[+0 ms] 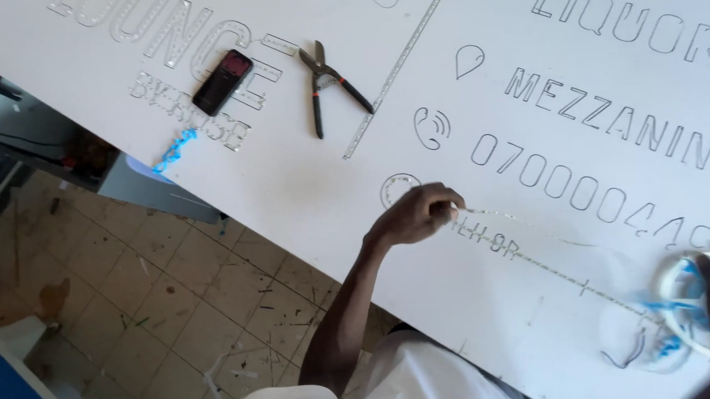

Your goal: Measuring, cutting, and positioning LED strips onto a sign template on a large work surface.

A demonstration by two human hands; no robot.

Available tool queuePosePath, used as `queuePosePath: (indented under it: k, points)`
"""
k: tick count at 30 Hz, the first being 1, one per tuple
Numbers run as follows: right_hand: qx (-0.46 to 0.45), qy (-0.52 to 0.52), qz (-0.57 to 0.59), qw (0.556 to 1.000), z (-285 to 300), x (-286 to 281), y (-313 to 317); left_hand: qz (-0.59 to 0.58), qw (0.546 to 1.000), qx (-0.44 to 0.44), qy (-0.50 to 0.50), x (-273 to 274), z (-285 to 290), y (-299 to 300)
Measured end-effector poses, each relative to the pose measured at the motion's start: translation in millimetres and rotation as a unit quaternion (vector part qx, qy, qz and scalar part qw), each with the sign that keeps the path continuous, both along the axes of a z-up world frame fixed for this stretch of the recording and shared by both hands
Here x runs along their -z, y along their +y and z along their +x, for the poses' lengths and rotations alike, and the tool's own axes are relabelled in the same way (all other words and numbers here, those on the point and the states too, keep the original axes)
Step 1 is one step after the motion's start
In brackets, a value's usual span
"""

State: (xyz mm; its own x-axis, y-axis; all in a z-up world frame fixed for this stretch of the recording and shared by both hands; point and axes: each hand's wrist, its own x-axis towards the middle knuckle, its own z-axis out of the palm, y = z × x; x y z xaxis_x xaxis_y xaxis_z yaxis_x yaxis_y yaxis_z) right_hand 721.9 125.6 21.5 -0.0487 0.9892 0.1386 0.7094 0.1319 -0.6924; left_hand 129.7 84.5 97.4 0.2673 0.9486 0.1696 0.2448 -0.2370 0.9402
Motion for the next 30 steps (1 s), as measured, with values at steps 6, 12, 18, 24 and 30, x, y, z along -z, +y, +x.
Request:
queuePosePath:
  k: [6,12,18,24,30]
  points:
    - [-0.009,0.073,-0.061,0.995,-241,-80,-5,-0.041,0.989,0.142,0.026,-39,74,33]
    - [-0.17,0.204,-0.176,0.948,-260,-55,38,-0.05,0.994,0.092,0.013,8,68,76]
    - [-0.197,0.096,-0.211,0.953,-247,-57,56,-0.094,0.994,0.042,0.039,19,66,96]
    - [-0.165,0.083,-0.058,0.981,-236,-103,47,-0.032,0.998,0.049,0.017,-10,82,96]
    - [-0.152,0.254,-0.088,0.951,-202,-155,31,0.027,0.997,0.026,-0.075,-44,80,92]
